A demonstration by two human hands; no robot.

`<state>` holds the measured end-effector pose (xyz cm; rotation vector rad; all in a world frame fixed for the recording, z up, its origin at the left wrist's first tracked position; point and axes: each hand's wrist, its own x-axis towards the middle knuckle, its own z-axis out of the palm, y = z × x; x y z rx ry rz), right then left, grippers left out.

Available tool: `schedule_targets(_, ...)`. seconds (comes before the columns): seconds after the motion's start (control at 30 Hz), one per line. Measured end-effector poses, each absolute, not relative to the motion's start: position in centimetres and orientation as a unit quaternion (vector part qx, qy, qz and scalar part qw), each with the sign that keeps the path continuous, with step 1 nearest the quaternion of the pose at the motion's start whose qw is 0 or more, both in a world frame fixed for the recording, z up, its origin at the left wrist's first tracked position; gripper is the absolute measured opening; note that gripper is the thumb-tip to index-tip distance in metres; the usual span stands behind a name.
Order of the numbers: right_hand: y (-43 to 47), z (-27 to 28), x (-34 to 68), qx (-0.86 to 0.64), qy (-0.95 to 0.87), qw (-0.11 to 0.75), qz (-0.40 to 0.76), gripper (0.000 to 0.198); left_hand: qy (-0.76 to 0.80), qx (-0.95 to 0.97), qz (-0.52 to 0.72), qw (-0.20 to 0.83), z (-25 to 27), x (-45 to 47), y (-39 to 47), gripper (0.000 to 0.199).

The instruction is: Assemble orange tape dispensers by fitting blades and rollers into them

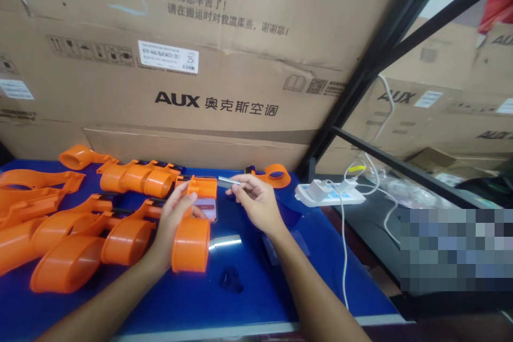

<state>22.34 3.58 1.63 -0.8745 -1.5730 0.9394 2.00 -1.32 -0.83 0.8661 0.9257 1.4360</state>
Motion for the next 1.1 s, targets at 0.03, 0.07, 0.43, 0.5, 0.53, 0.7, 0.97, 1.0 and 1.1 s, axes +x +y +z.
schedule_targets(0.03, 3.6, 1.6, 22.3, -0.369, -0.659, 0.527, 0.39, 0.031, 0.395, 0.369, 0.614, 0.575, -0.7, 2.0, -1.4, 0.057)
schedule_targets(0.07, 3.7, 1.5, 22.3, -0.371, -0.659, 0.527, 0.387, 0.03, 0.393, 0.368, 0.615, 0.575, -0.7, 2.0, -1.5, 0.056)
schedule_targets(0.43, 3.1, 1.7, 22.3, -0.373, -0.682, 0.514, 0.362, 0.026, 0.428, 0.36, 0.612, 0.559, -1.4, 1.9, -0.6, 0.075)
schedule_targets(0.5, 2.9, 1.8, 22.3, -0.373, -0.685, 0.513, 0.359, 0.026, 0.429, 0.362, 0.614, 0.556, -1.4, 2.0, -0.6, 0.076)
schedule_targets(0.53, 2.8, 1.8, 22.3, -0.372, -0.687, 0.514, 0.354, 0.026, 0.428, 0.365, 0.615, 0.553, -1.3, 2.1, -0.6, 0.076)
schedule_targets(0.7, 2.5, 2.1, 22.4, -0.368, -0.708, 0.506, 0.328, 0.023, 0.43, 0.379, 0.616, 0.54, -1.2, 2.1, -0.7, 0.069)
schedule_targets(0.97, 3.1, 1.9, 22.3, -0.403, -0.694, 0.504, 0.32, 0.022, 0.425, 0.375, 0.601, 0.563, -1.0, 1.8, -0.6, 0.038)
schedule_targets(1.0, 3.1, 1.9, 22.3, -0.409, -0.692, 0.504, 0.316, 0.022, 0.424, 0.378, 0.6, 0.563, -1.0, 1.8, -0.6, 0.038)
schedule_targets(1.1, 3.0, 2.0, 22.2, -0.41, -0.692, 0.505, 0.313, 0.022, 0.426, 0.378, 0.598, 0.564, -0.9, 1.9, -0.7, 0.038)
